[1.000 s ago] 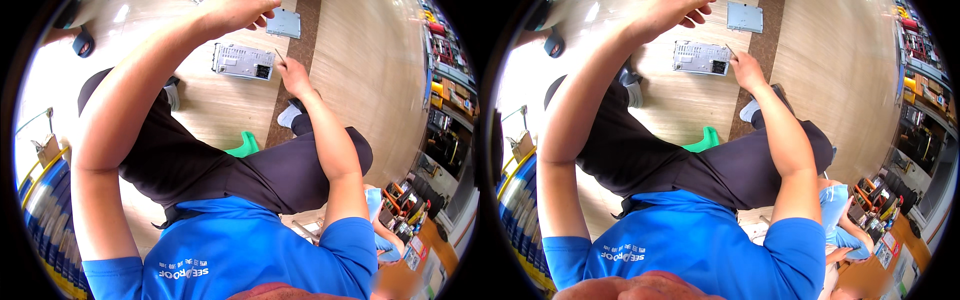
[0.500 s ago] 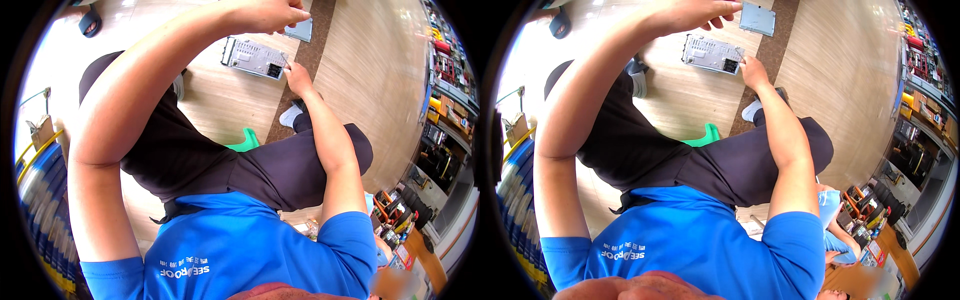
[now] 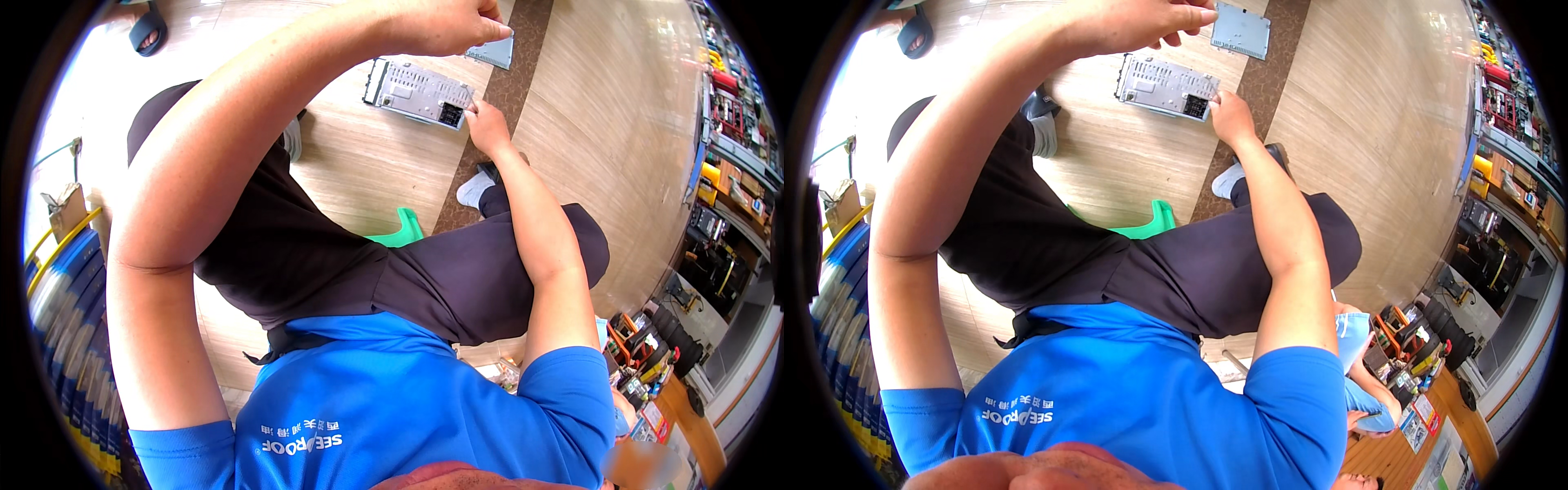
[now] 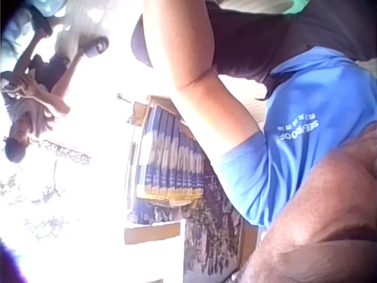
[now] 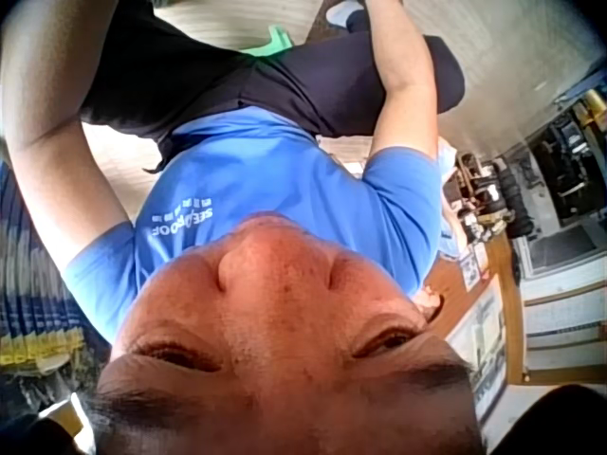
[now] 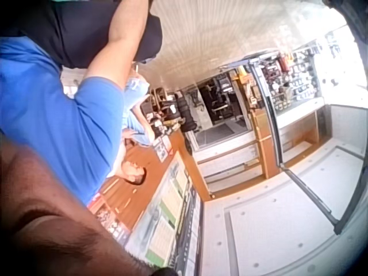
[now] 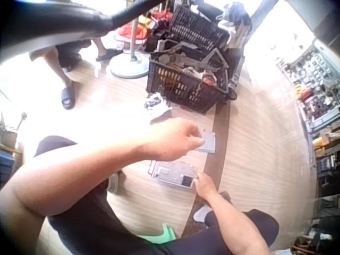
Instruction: The person disassembles a car stereo unit by hand and with a screwdriver, removing a metal cover and inspecting the interior parts.
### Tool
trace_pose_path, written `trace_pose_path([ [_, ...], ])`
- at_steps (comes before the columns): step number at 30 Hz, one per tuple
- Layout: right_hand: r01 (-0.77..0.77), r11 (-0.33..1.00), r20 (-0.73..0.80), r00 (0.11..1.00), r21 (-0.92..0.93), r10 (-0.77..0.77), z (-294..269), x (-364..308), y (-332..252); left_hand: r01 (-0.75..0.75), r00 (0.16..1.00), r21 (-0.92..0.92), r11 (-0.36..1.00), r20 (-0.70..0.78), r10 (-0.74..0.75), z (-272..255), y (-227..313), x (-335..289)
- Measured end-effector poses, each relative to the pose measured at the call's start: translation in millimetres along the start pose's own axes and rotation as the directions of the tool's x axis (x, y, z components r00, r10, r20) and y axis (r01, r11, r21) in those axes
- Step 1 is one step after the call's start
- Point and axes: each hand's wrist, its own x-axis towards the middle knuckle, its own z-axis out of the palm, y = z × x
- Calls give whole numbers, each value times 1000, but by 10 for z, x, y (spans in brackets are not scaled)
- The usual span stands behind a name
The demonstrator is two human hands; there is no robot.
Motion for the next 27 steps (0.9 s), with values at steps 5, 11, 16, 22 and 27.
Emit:
trace_pose_path([
  [5, -113, 991, -63, 991, 73, 118, 97, -23, 48, -10, 999, 18, 1000, 34, 9, -2, 11, 20],
  [11, -237, 951, -107, 959, 198, 261, 238, -35, 111, -38, 998, 73, 997, 46, 35, 28, -9, 39],
  [16, -285, 898, -90, 939, 336, 332, 353, -31, 199, -26, 998, 131, 991, 63, 18, 39, -1, 33],
  [22, -434, 764, 143, 896, 478, 420, 422, -35, 332, -23, 998, 152, 988, 67, 12, 43, 30, 17],
  [27, -477, 707, 217, 876, 522, 431, 411, -69, 346, -30, 997, 163, 986, 68, 19, 43, 37, 22],
])
